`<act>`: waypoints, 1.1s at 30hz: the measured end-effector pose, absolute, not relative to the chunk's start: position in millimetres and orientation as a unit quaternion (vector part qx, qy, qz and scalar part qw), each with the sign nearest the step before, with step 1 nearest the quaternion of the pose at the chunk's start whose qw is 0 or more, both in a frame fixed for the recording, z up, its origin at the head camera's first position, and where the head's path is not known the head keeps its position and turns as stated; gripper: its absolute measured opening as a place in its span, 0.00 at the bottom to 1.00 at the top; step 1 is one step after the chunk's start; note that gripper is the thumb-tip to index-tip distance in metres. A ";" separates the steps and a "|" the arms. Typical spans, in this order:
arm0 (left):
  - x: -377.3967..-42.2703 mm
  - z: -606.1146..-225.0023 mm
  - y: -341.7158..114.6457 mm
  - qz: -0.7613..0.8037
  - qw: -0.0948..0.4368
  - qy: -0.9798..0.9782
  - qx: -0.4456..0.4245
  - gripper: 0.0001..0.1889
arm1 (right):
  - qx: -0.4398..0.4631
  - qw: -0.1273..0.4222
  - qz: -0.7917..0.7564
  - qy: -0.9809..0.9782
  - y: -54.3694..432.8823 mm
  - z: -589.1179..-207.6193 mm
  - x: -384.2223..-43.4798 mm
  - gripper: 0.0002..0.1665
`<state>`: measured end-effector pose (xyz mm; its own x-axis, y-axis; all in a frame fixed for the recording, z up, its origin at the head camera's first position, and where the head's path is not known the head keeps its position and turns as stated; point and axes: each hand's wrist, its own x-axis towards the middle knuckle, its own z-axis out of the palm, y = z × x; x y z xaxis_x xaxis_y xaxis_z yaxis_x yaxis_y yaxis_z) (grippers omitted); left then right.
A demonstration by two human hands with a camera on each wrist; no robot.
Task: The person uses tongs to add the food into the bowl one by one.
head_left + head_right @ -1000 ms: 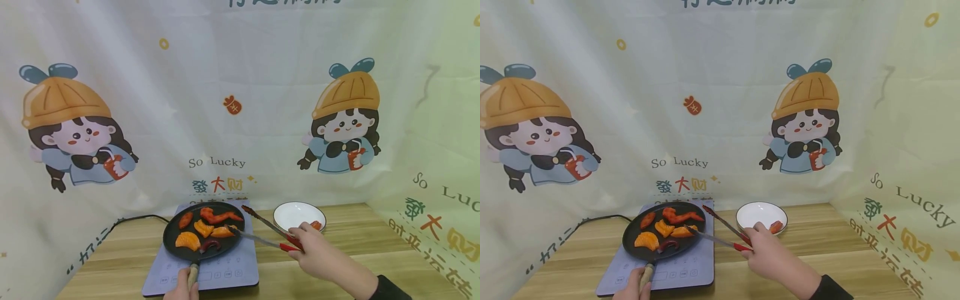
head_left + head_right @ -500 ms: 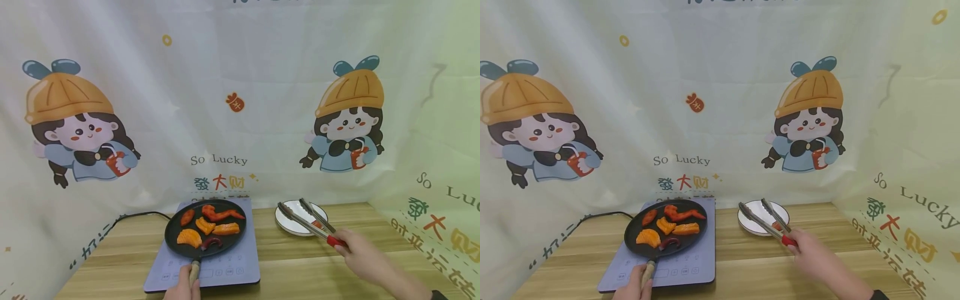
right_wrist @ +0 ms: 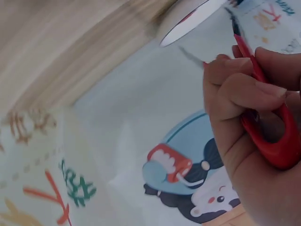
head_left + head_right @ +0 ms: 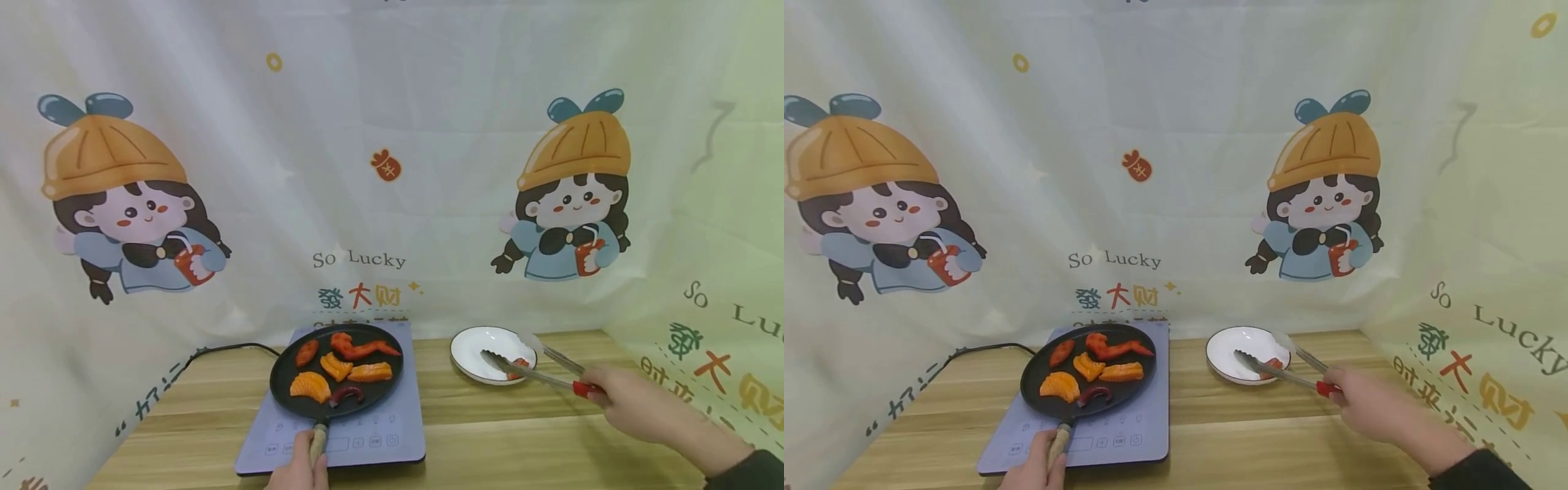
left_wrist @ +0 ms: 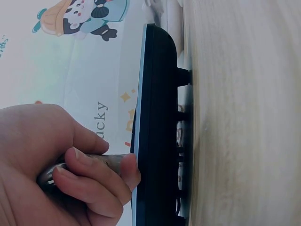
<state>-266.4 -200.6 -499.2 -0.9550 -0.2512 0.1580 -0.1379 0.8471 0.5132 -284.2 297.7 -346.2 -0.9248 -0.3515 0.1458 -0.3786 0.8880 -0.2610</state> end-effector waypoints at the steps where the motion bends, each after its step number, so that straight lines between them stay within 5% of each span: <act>1: -266.6 -500.0 -200.5 -0.257 0.111 -0.955 0.102 0.24 | 0.193 0.044 0.125 -0.972 303.0 -342.8 -287.4 0.07; 9: -266.2 -503.8 -200.0 -0.252 0.127 -0.954 0.102 0.24 | 0.237 -0.037 0.127 -0.962 328.7 -313.3 -310.3 0.08; 19: -264.1 -502.2 -197.9 -0.259 0.123 -0.953 0.099 0.24 | 0.255 -0.089 0.062 -0.961 304.8 -269.9 -321.9 0.14; 33: -268.8 -501.8 -199.8 -0.250 0.088 -0.958 0.113 0.24 | 0.188 -0.162 0.045 -0.968 288.4 -251.6 -325.6 0.18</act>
<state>-268.8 -199.8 -501.8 -0.9591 -0.2601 0.1115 -0.1725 0.8497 0.4982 -325.6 288.4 -251.6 -0.8767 -0.3783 -0.2970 -0.3490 0.9253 -0.1483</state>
